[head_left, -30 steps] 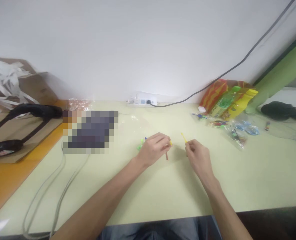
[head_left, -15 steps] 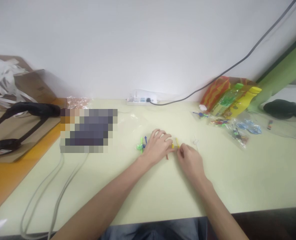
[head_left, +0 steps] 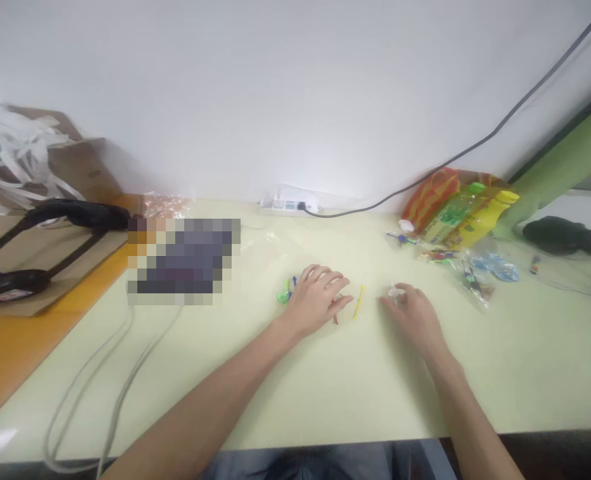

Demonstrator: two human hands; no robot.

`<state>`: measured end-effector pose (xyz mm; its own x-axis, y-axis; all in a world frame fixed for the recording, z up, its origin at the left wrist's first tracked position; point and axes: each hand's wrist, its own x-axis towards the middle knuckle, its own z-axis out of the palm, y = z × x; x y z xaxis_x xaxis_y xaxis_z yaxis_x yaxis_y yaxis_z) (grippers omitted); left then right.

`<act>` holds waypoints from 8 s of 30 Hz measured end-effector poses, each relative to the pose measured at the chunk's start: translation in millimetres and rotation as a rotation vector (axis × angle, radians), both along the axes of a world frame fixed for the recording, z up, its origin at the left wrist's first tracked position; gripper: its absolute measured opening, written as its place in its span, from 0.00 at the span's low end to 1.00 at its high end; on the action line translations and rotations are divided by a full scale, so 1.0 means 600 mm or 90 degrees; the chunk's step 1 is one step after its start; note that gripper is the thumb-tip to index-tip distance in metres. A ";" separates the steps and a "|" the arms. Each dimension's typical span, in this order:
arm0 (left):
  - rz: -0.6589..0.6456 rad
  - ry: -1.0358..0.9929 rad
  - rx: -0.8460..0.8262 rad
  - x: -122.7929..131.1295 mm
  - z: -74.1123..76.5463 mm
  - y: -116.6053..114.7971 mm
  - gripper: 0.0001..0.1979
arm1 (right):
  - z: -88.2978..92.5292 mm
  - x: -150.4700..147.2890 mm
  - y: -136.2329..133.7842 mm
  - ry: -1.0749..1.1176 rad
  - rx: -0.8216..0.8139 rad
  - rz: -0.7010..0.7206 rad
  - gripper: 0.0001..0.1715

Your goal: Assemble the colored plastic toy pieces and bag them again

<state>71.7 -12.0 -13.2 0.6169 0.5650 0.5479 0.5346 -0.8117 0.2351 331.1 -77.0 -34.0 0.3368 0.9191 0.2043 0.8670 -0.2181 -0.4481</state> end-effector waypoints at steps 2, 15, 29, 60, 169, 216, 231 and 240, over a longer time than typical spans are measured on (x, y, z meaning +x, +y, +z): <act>-0.011 0.014 0.001 -0.004 0.000 -0.004 0.14 | -0.005 -0.002 0.005 0.015 -0.011 0.010 0.23; -0.144 0.176 0.107 0.042 -0.020 -0.008 0.11 | -0.009 -0.017 -0.019 0.078 0.011 0.018 0.19; -0.075 0.185 0.105 0.032 -0.011 -0.024 0.09 | 0.027 -0.040 -0.035 0.270 -0.001 -0.043 0.21; -0.293 -0.187 -0.125 0.043 0.025 -0.054 0.17 | 0.065 -0.109 -0.076 0.958 -0.166 0.201 0.34; 0.087 -0.074 -0.403 -0.218 0.014 0.012 0.13 | 0.024 -0.291 0.051 -0.071 0.136 0.450 0.06; 0.221 -0.305 -0.387 -0.222 -0.004 0.016 0.16 | 0.086 -0.382 0.102 -0.201 -0.136 0.378 0.09; 0.217 -0.345 -0.375 -0.214 0.000 0.014 0.19 | 0.095 -0.385 0.128 -0.125 -0.195 0.349 0.09; 0.094 -0.523 -0.529 -0.200 0.013 0.004 0.20 | 0.110 -0.351 0.126 0.047 -0.146 0.376 0.10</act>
<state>-48.4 -9.4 -5.5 0.1488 0.9722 0.1808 0.0525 -0.1903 0.9803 120.3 -1.6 31.8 -0.2341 0.9719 -0.0246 0.8394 0.1893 -0.5095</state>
